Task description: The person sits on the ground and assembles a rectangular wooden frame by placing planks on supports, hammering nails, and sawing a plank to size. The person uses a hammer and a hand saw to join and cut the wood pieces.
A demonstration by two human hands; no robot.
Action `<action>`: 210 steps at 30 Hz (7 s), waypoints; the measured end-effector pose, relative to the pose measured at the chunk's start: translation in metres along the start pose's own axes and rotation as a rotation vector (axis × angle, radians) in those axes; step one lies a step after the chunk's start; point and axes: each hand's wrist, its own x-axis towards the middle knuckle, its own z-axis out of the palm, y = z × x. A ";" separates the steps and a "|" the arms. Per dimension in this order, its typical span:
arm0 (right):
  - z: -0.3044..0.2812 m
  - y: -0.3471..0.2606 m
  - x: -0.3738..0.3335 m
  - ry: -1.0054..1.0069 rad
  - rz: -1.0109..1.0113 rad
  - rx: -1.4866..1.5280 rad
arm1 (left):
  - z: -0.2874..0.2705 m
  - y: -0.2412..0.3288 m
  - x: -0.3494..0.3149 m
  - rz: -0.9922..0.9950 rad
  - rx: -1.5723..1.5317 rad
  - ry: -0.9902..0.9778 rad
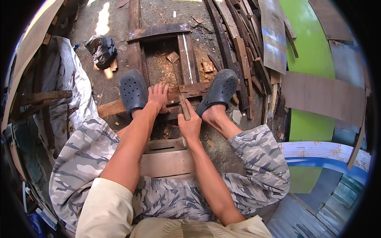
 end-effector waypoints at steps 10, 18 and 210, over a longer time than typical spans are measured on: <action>-0.048 -0.013 -0.072 -0.026 -0.014 -0.057 | 0.017 -0.002 0.004 -0.009 -0.034 0.032; -0.044 -0.004 -0.079 -0.016 -0.099 -0.078 | 0.007 -0.009 -0.001 -0.019 -0.025 -0.008; -0.075 -0.012 -0.115 0.002 -0.023 -0.071 | 0.017 -0.008 0.009 0.022 -0.060 0.056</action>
